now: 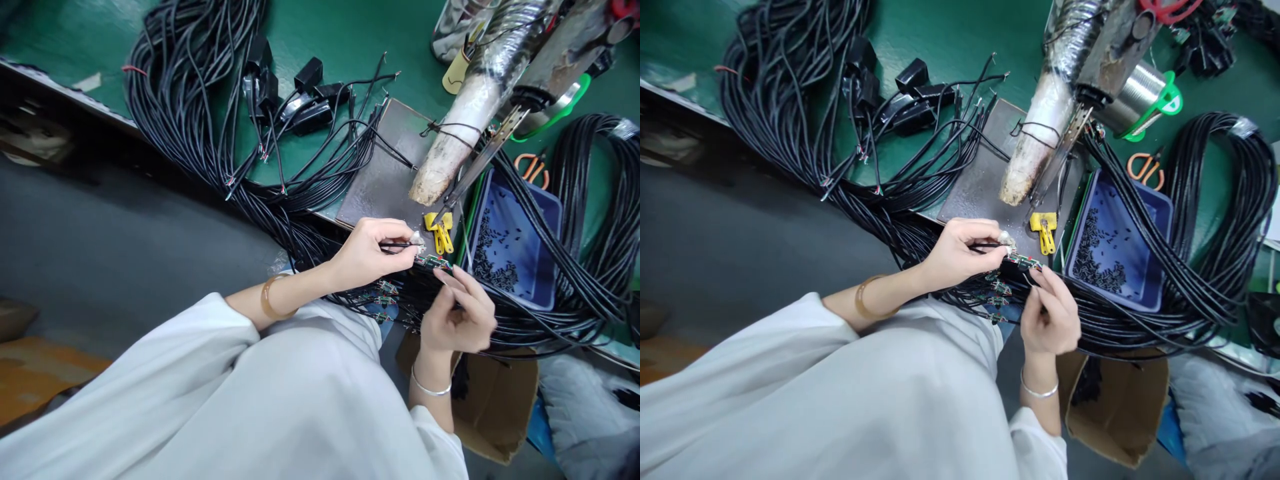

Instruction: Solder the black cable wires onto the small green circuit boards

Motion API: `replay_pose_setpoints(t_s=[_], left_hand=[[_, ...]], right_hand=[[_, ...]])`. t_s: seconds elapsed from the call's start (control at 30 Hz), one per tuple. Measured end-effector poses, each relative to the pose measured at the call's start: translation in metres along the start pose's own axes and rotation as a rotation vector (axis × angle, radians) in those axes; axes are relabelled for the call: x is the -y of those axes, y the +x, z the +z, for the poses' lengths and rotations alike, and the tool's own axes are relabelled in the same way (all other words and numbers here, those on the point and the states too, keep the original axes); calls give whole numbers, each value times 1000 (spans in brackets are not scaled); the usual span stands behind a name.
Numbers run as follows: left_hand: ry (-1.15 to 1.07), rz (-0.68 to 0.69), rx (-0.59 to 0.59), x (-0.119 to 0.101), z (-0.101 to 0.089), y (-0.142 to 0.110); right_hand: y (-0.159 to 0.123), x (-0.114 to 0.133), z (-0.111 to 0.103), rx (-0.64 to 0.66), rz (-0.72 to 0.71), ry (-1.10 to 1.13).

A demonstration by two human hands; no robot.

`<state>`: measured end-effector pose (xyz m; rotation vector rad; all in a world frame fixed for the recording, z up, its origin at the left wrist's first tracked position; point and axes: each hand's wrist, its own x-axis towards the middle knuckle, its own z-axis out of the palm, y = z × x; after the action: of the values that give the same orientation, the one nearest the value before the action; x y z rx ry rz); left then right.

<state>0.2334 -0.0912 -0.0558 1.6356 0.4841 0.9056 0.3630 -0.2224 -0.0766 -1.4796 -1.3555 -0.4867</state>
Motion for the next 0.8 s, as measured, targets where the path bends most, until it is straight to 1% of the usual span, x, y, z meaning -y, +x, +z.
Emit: replay_pose_setpoints(t_s=[0.1,0.13,0.2,0.27,0.33,0.4,0.53,0.8], left_hand=[[-5,-6,-7,0,0,0],[-2,-6,-19,1,0,0],[3,3,-45,2,0,0],[9,18,-62,3,-1,1],[26,33,-54,3,-2,3],[46,41,-41,2,-4,7],[64,18,-27,-1,-6,12],[47,-84,-53,-1,-1,14]], right_hand=[[-1,1,10,59,-52,-97],[2,2,12,68,-50,-118],[9,5,15,96,12,-109],[19,8,14,151,112,-44],[30,11,11,219,192,27],[39,12,9,278,232,76],[47,11,8,347,220,100],[47,7,12,352,170,58]])
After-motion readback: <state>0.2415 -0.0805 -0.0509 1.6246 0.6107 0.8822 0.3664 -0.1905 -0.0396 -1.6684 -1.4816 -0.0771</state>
